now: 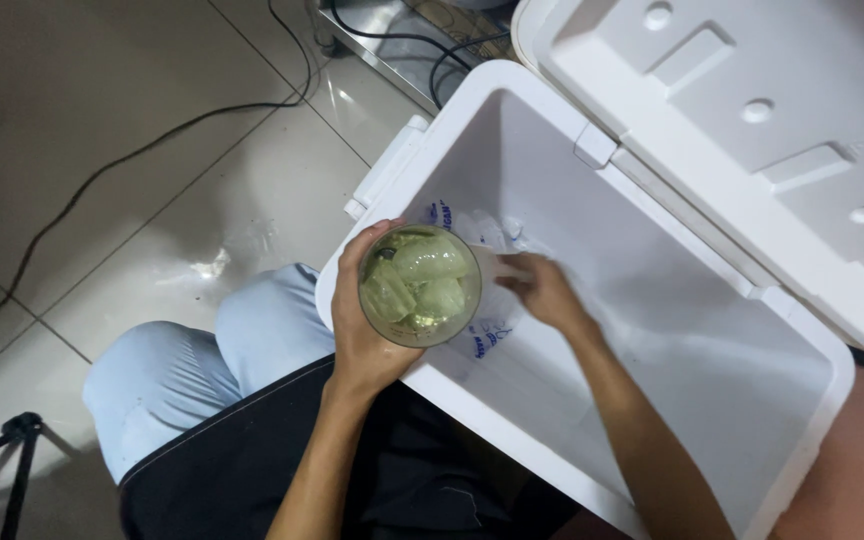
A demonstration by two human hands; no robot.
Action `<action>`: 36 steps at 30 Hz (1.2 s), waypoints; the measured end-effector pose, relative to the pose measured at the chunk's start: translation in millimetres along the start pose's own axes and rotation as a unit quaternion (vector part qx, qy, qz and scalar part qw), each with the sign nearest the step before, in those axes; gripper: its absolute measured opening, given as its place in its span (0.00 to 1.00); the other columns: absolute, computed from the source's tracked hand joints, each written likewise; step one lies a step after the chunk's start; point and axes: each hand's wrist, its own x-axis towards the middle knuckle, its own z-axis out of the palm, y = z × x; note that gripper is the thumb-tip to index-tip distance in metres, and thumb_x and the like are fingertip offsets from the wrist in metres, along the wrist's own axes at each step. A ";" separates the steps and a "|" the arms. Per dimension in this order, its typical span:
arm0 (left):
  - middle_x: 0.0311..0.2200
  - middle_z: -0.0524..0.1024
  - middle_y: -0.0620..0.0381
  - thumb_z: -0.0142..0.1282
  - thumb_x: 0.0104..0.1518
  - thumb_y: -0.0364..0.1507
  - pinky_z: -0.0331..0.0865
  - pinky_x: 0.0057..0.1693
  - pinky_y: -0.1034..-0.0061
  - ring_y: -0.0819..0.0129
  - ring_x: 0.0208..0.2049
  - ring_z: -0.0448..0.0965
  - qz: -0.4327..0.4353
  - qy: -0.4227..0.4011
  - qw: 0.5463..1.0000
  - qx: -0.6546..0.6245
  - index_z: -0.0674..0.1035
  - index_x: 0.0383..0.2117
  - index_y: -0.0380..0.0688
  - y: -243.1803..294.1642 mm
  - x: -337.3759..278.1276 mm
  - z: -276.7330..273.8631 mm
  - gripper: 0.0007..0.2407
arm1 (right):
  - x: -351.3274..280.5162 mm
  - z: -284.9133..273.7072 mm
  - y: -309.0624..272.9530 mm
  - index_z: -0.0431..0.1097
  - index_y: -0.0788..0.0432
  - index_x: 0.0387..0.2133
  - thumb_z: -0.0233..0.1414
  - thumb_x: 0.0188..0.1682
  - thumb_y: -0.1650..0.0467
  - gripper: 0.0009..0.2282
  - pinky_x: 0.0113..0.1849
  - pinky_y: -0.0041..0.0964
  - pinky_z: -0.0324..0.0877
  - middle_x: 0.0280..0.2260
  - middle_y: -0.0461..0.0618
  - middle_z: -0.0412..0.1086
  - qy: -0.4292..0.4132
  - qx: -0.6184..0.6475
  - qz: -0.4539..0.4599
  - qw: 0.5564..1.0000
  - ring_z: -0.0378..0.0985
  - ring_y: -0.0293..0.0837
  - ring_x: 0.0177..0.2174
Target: Mix ingredients, add ice from a cooler, and shake a beverage in a shaker before pouring into a serving cup.
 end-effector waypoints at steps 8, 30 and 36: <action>0.61 0.70 0.47 0.78 0.40 0.29 0.71 0.69 0.65 0.57 0.62 0.76 -0.018 0.004 0.998 -0.057 0.62 0.65 0.40 0.0 1.2 -1.7 0.42 | -13.4 -5.4 32.9 0.71 0.60 0.52 0.58 0.50 0.66 0.18 0.52 0.45 0.72 0.52 0.56 0.72 -0.053 0.060 0.023 0.997 0.74 0.53 0.52; 0.54 0.75 0.46 0.77 0.39 0.30 0.74 0.62 0.67 0.56 0.56 0.79 -0.054 0.004 0.998 0.011 0.64 0.62 0.40 10.5 6.5 -2.8 0.41 | -141.7 -186.0 -142.3 0.77 0.58 0.47 0.63 0.40 0.72 0.18 0.30 0.37 0.74 0.37 0.52 0.80 0.045 -0.239 -0.078 0.967 0.79 0.44 0.30; 0.56 0.74 0.47 0.78 0.37 0.29 0.73 0.63 0.65 0.54 0.58 0.77 -0.037 -0.010 0.999 0.018 0.66 0.62 0.41 12.0 6.0 -4.0 0.41 | -131.3 -172.7 -34.4 0.73 0.62 0.48 0.62 0.42 0.72 0.18 0.40 0.39 0.77 0.40 0.56 0.78 0.091 -0.114 -0.161 0.976 0.81 0.47 0.38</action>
